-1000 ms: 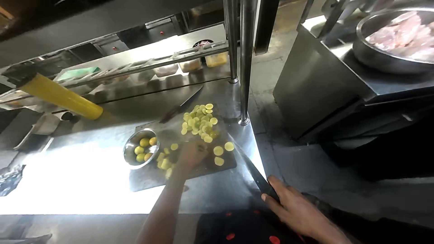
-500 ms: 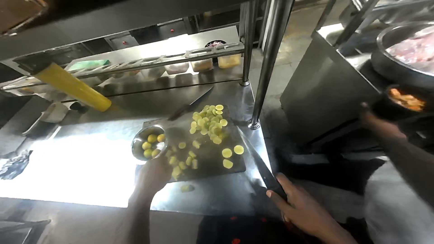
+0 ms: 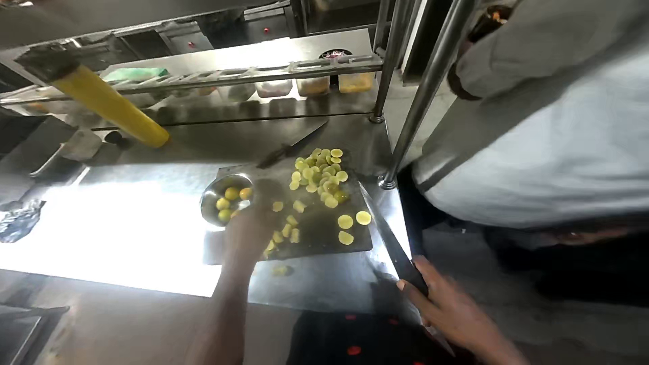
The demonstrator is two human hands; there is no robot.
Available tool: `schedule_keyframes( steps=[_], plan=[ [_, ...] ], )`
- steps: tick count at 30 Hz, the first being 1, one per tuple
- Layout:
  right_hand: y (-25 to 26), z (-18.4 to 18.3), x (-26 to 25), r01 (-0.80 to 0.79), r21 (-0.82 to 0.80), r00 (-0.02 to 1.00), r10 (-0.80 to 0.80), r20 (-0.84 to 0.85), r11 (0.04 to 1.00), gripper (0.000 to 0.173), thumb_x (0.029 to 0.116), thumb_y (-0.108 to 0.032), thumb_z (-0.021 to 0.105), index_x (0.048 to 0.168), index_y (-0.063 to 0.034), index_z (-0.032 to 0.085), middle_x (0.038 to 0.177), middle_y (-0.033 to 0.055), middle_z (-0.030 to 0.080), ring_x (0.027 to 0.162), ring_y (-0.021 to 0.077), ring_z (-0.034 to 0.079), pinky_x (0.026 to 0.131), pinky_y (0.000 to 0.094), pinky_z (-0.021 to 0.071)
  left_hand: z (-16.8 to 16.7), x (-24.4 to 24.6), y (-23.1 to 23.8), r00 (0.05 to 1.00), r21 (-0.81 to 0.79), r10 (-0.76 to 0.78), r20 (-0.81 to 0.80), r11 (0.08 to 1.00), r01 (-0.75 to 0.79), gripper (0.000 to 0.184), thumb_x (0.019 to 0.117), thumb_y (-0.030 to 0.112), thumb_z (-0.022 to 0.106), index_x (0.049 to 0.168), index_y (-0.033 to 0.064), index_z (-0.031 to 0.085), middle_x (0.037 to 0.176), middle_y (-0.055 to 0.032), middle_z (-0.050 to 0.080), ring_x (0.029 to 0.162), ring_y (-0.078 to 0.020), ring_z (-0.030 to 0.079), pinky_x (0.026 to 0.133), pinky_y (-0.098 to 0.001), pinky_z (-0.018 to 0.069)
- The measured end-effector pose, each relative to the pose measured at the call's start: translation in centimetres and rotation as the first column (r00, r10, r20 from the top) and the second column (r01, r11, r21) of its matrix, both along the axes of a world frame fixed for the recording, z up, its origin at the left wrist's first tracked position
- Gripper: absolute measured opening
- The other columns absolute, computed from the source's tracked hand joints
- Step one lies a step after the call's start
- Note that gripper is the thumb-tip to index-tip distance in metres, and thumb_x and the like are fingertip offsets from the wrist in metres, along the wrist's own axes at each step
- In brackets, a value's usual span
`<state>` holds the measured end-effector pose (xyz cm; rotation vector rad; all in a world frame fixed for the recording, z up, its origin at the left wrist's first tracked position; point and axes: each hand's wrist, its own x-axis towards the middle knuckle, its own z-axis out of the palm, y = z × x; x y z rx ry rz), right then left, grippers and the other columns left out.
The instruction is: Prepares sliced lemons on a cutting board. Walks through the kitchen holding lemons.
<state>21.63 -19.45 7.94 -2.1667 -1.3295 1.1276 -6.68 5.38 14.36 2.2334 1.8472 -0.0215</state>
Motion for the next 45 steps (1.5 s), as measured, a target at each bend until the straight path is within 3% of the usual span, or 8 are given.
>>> schedule_keyframes(
  steps=[7, 15, 20, 27, 34, 37, 40, 45],
  plan=[
    [-0.6, 0.2, -0.4, 0.017, 0.013, 1.0, -0.017, -0.02, 1.0, 0.043, 0.0984, -0.049, 0.058, 0.125, -0.0159, 0.053, 0.077, 0.0062, 0.066, 0.059, 0.0231, 0.068, 0.057, 0.0462, 0.0602, -5.7, 5.4, 3.4, 0.86, -0.021, -0.505, 0.077, 0.861, 0.508, 0.027, 0.0994, 0.025, 0.064, 0.124, 0.0173, 0.072, 0.134, -0.0084, 0.065, 0.128, -0.03, 0.059, 0.107, -0.0525, 0.0478],
    [-1.5, -0.2, -0.5, 0.048, 0.03, 0.999, -0.048, 0.006, 0.998, 0.042, 0.0979, -0.049, 0.058, 0.122, -0.0149, 0.054, 0.075, 0.0051, 0.066, 0.059, 0.023, 0.068, 0.058, 0.0459, 0.0602, -5.6, 6.3, 5.1, 0.849, -0.18, -0.528, -0.025, 0.837, 0.516, 0.025, 0.102, 0.031, 0.057, 0.115, 0.0171, 0.074, 0.124, -0.0065, 0.069, 0.118, -0.0272, 0.064, 0.1, -0.0517, 0.0521],
    [-2.0, -0.7, -0.5, 0.04, 0.036, 0.999, -0.04, 0.009, 0.999, 0.042, 0.0972, -0.05, 0.058, 0.121, -0.0153, 0.054, 0.074, 0.005, 0.065, 0.06, 0.0237, 0.068, 0.058, 0.047, 0.059, -2.3, 4.9, 5.3, 0.784, -0.381, -0.486, -0.386, 0.858, 0.344, 0.036, 0.0948, 0.04, 0.065, 0.115, 0.0112, 0.072, 0.116, -0.0158, 0.07, 0.11, -0.0375, 0.066, 0.09, -0.0624, 0.0528],
    [-1.7, -0.4, -0.6, 0.017, 0.05, 1.0, -0.017, 0.008, 0.999, 0.041, 0.0978, -0.049, 0.058, 0.12, -0.0157, 0.054, 0.075, 0.0047, 0.065, 0.061, 0.0226, 0.068, 0.058, 0.0461, 0.0593, -5.1, 6.0, 4.6, 0.822, -0.167, -0.569, -0.006, 0.811, 0.561, 0.026, 0.1006, 0.03, 0.061, 0.121, 0.0212, 0.073, 0.125, -0.0035, 0.068, 0.116, -0.0251, 0.065, 0.097, -0.0526, 0.0538],
    [-2.0, -0.6, 0.4, -0.005, -0.017, 1.0, 0.005, 0.008, 1.0, 0.042, 0.0989, -0.05, 0.056, 0.123, -0.0158, 0.054, 0.076, 0.0055, 0.066, 0.063, 0.024, 0.069, 0.061, 0.0468, 0.0594, -0.7, 7.0, 3.6, 0.77, -0.46, -0.493, -0.405, 0.838, 0.294, 0.035, 0.0978, 0.035, 0.063, 0.121, 0.0086, 0.069, 0.122, -0.0193, 0.068, 0.114, -0.041, 0.064, 0.092, -0.0647, 0.0508],
    [-1.6, -1.3, 0.9, 0.027, -0.026, 1.0, -0.027, 0.016, 0.999, 0.047, 0.0964, -0.051, 0.06, 0.126, -0.0147, 0.054, 0.079, 0.0075, 0.067, 0.067, 0.0266, 0.069, 0.064, 0.0496, 0.0587, -0.2, 6.7, 3.2, 0.812, -0.349, -0.454, -0.365, 0.876, 0.333, 0.03, 0.094, 0.033, 0.066, 0.12, 0.0171, 0.07, 0.119, -0.0133, 0.069, 0.111, -0.037, 0.066, 0.088, -0.0632, 0.0532],
    [0.3, -1.5, 0.7, 0.095, 0.003, 0.995, -0.095, 0.034, 0.995, 0.06, 0.0914, -0.047, 0.07, 0.136, -0.0116, 0.05, 0.09, 0.0116, 0.069, 0.08, 0.0304, 0.07, 0.074, 0.0534, 0.0573, -2.8, 7.3, 1.2, 0.898, -0.028, -0.44, 0.029, 0.897, 0.44, 0.027, 0.0969, 0.035, 0.066, 0.114, 0.0153, 0.073, 0.126, -0.0088, 0.066, 0.118, -0.0305, 0.063, 0.096, -0.057, 0.0528],
    [3.1, -1.0, 0.4, 0.186, 0.141, 0.982, -0.187, -0.004, 0.972, 0.047, 0.0965, -0.039, 0.064, 0.134, -0.0129, 0.051, 0.087, 0.0077, 0.068, 0.072, 0.0237, 0.07, 0.067, 0.0474, 0.0598, -11.7, 11.4, -4.8, 0.643, 0.36, -0.717, 0.27, 0.694, 0.623, 0.043, 0.0968, 0.054, 0.06, 0.125, 0.0232, 0.071, 0.149, -0.009, 0.054, 0.142, -0.032, 0.045, 0.114, -0.0571, 0.0393]
  ],
)
